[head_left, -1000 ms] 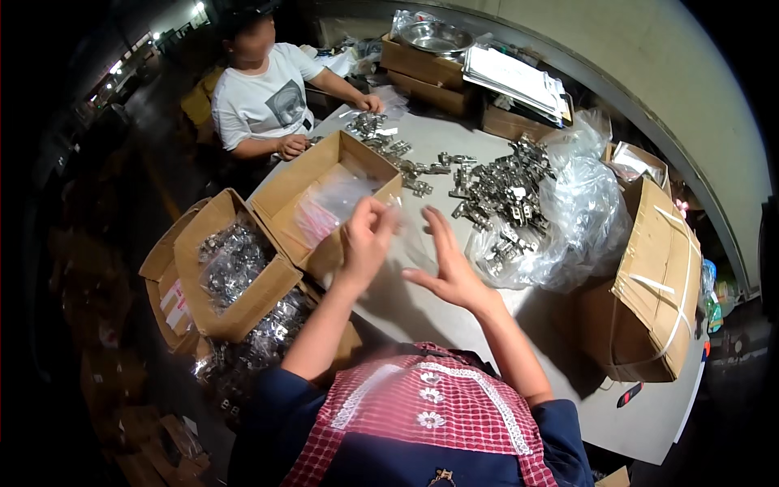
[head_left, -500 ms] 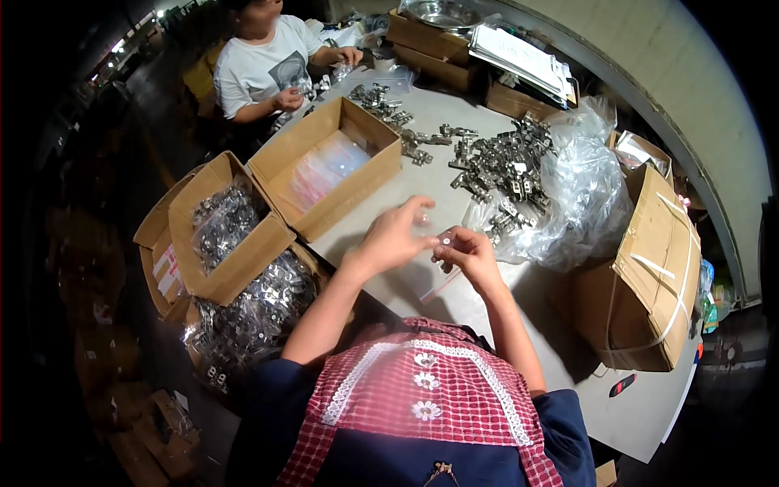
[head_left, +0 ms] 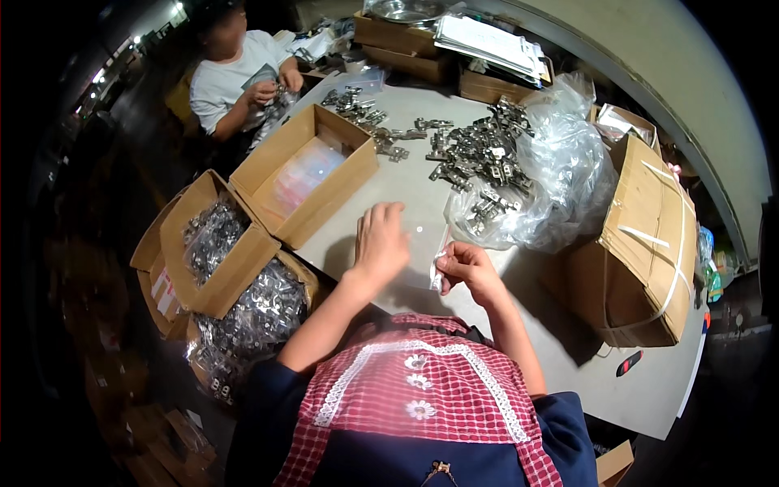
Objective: The person places metal hinges into plastic bags, seals the bags, and puts them into a cardboard box.
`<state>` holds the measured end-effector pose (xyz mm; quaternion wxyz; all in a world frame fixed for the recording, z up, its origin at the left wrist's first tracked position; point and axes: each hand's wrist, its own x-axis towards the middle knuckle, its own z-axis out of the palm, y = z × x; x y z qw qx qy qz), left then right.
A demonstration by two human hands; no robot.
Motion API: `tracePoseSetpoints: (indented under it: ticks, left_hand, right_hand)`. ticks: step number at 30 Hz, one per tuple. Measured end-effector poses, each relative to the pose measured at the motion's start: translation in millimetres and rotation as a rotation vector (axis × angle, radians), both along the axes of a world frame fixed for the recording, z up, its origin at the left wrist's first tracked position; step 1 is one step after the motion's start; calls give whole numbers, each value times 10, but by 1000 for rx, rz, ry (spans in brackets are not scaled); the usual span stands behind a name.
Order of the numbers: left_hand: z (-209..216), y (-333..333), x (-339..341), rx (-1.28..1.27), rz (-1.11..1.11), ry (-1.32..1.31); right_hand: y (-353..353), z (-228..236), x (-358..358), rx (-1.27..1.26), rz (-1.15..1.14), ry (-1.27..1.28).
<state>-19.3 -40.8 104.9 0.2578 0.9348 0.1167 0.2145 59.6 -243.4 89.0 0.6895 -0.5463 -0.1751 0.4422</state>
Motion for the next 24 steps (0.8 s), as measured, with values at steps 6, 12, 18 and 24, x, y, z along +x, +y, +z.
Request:
tracePoseSetpoints:
  ticks: [6, 12, 18, 24]
  left_hand:
    - [413, -265, -41, -263, -358, 441]
    - [94, -188, -131, -976, -531, 399]
    - [15, -384, -148, -913, -384, 142]
    - [-62, -228, -98, 183, -392, -174]
  right_hand:
    - [-15, -14, -126, -74, -24, -221]
    - [-116, 225, -87, -7, 128, -37]
    - [-39, 13, -213, -186, -362, -676]
    - [-50, 154, -124, -408, -294, -1307]
